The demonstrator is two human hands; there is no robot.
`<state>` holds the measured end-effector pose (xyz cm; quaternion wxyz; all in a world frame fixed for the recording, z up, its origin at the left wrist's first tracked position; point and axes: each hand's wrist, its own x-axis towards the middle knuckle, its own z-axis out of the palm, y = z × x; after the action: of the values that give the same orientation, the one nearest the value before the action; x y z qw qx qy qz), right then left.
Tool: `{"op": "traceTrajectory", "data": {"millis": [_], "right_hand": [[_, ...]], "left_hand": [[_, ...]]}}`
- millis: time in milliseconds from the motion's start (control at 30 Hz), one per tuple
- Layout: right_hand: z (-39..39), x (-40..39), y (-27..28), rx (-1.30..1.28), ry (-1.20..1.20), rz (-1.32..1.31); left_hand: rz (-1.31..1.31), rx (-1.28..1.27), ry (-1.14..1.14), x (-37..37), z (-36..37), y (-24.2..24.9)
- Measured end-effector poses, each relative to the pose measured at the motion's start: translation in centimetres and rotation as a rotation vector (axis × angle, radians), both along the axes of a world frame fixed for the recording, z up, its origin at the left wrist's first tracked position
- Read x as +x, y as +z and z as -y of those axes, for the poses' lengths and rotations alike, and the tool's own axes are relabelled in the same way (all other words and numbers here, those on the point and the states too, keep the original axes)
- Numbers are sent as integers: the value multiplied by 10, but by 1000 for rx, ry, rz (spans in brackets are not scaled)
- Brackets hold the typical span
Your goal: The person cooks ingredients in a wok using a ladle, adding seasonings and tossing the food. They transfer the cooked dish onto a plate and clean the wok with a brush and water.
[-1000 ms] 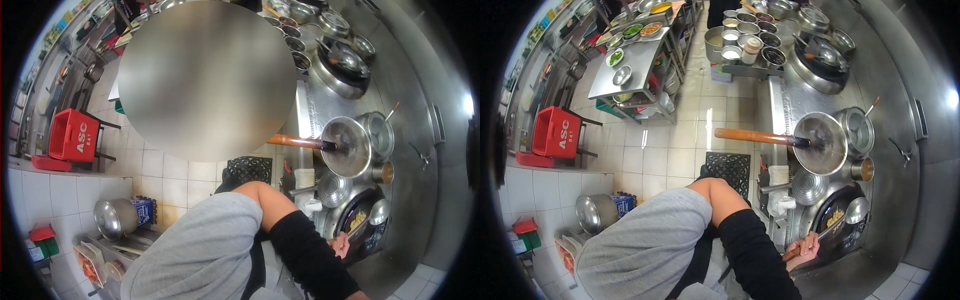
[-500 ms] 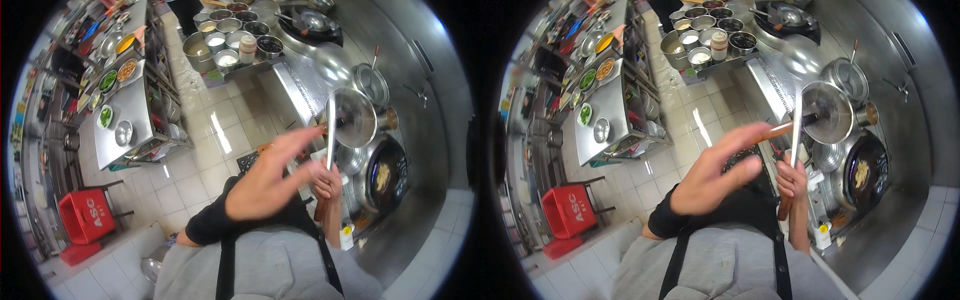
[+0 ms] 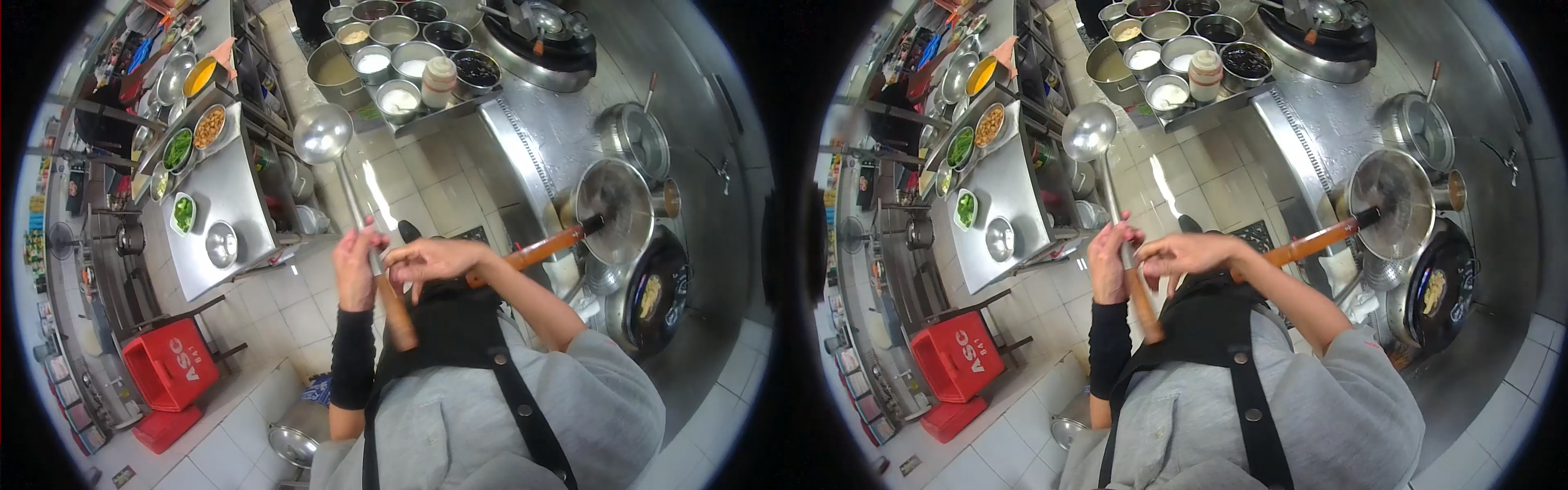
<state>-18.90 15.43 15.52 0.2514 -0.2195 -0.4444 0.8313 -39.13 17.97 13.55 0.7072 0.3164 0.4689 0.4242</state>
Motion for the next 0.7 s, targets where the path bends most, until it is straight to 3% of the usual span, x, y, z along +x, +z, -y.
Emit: {"op": "traceTrajectory", "data": {"millis": [33, 67, 133, 167, 300, 467, 500, 633, 700], "right_hand": [[-31, 11, -22, 61, -2, 110], [-59, 21, -46, 129, -274, 277], [-134, 48, -141, 214, -1088, 811], [-163, 63, -143, 211, -1289, 1054], [-247, 93, -194, 288, -1376, 985], [-274, 70, -184, 318, -1386, 860], [-273, 65, -182, 504, -1385, 881], [-260, 58, -170, 824, -1259, 913], [-256, 58, -173, 774, -1222, 1003]], "left_hand": [[-1, -29, -5, -15, -12, 1], [-4, -61, -13, -32, -21, 4], [-102, -90, -41, -51, -34, 13], [-198, -91, -59, -56, -36, 26], [-400, -154, -110, -69, -54, 67], [-196, -243, -79, -72, -73, 90], [-175, -252, -78, -68, -77, 92], [-100, -284, -93, -62, -92, 84], [-90, -288, -115, -60, -101, 78]]}}
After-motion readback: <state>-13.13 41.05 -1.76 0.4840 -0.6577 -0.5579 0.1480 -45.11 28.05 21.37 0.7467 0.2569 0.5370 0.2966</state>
